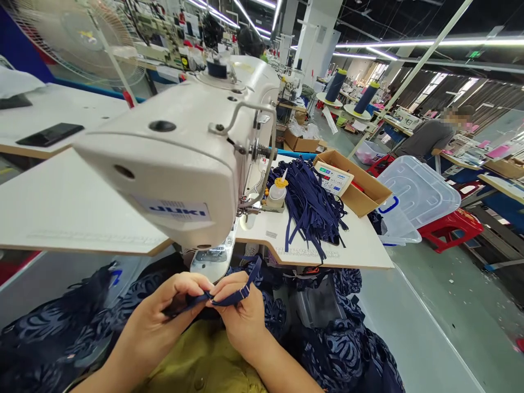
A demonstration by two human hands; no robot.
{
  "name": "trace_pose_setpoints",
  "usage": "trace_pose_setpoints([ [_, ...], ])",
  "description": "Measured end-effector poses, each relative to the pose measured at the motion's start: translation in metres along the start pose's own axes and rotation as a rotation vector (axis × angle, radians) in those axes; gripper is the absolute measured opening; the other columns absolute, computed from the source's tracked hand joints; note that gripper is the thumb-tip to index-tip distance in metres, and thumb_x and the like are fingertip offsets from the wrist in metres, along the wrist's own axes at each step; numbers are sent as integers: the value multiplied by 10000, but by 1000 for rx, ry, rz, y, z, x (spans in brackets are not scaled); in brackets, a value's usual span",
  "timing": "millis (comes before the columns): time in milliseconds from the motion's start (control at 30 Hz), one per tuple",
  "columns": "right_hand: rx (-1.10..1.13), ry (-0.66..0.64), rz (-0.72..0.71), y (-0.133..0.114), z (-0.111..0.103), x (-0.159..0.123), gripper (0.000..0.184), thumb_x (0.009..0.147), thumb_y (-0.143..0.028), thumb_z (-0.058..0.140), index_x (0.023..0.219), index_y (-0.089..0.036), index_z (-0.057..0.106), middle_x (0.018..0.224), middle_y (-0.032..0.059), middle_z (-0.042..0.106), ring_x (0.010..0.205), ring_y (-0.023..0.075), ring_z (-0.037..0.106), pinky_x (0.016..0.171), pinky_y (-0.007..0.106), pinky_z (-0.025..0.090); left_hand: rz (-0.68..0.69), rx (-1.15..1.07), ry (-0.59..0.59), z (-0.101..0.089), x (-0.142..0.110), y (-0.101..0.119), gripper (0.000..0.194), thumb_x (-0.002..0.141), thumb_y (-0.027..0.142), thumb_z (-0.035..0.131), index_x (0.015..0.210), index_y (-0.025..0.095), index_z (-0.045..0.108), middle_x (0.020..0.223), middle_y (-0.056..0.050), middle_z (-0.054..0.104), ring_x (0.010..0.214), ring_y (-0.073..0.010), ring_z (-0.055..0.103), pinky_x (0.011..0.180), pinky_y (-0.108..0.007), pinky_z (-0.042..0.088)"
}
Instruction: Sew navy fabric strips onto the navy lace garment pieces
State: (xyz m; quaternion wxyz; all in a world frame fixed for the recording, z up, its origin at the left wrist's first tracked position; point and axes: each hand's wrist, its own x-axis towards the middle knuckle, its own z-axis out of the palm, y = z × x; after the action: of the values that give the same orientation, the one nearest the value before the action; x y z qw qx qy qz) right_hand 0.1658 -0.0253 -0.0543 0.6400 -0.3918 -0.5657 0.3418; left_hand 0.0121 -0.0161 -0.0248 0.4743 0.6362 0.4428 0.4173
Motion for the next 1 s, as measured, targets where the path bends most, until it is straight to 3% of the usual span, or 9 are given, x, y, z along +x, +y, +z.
trace_pose_setpoints([
  [100, -3, -31, -5, 1, -3, 0, 83, 835, -231, 681, 792, -255, 614, 790, 3, 671, 750, 157, 629, 680, 288, 509, -58, 37, -8, -2, 2, 2, 111, 837, 332, 599, 893, 236, 602, 921, -6, 670, 782, -129, 633, 692, -209, 512],
  [267, -19, -96, 6, -5, -9, 6, 97, 853, -267, 661, 769, -250, 614, 792, 5, 681, 724, 153, 633, 642, 273, 514, 39, 29, -104, -5, 5, 6, 119, 857, 299, 571, 936, 264, 653, 971, -2, 674, 911, -145, 632, 814, -224, 495],
  [467, -13, -228, 240, -18, -12, 18, 92, 830, -299, 680, 828, -228, 621, 792, -8, 652, 712, 139, 602, 666, 249, 482, -188, -26, -177, -5, 2, 5, 223, 851, 436, 563, 867, 222, 624, 816, 6, 624, 781, -142, 581, 688, -217, 457],
  [567, -82, -257, 319, -19, -10, 23, 81, 839, -284, 656, 862, -218, 615, 796, -10, 638, 723, 140, 584, 685, 250, 472, -276, -1, -102, -3, 0, -1, 320, 821, 525, 572, 779, 208, 594, 719, 29, 544, 687, -122, 504, 614, -210, 410],
  [667, -234, -252, 296, -14, -5, 24, 38, 856, -243, 617, 882, -215, 614, 831, 3, 627, 760, 153, 574, 710, 267, 460, -361, 45, -18, -1, 0, -5, 399, 777, 606, 582, 757, 208, 583, 681, 42, 522, 634, -110, 453, 570, -208, 372],
  [767, -405, -246, 234, -11, -2, 26, 38, 868, -210, 580, 897, -218, 603, 870, 18, 601, 831, 176, 553, 752, 298, 447, -414, 113, 50, -2, 1, -6, 445, 729, 652, 602, 746, 209, 571, 658, 45, 555, 622, -118, 479, 565, -216, 382],
  [867, -438, -270, 222, -13, 1, 32, 64, 861, -183, 565, 908, -224, 580, 892, 16, 566, 878, 182, 525, 785, 307, 436, -445, 122, 91, -4, 3, -8, 465, 702, 666, 620, 775, 215, 536, 628, 43, 587, 627, -146, 558, 589, -240, 442],
  [933, -412, -253, 246, -14, 2, 37, 123, 845, -161, 553, 951, -225, 558, 940, 21, 533, 907, 180, 505, 822, 312, 429, -416, 91, 124, -7, 4, -13, 462, 735, 646, 603, 903, 223, 519, 638, 41, 616, 632, -166, 609, 605, -267, 486],
  [1000, -375, -215, 316, -13, 3, 42, 191, 820, -157, 554, 998, -224, 529, 963, 22, 491, 902, 174, 486, 841, 315, 424, -263, 181, 253, -11, 5, -19, 448, 784, 601, 580, 1006, 219, 507, 665, 28, 623, 656, -181, 635, 623, -295, 515],
])
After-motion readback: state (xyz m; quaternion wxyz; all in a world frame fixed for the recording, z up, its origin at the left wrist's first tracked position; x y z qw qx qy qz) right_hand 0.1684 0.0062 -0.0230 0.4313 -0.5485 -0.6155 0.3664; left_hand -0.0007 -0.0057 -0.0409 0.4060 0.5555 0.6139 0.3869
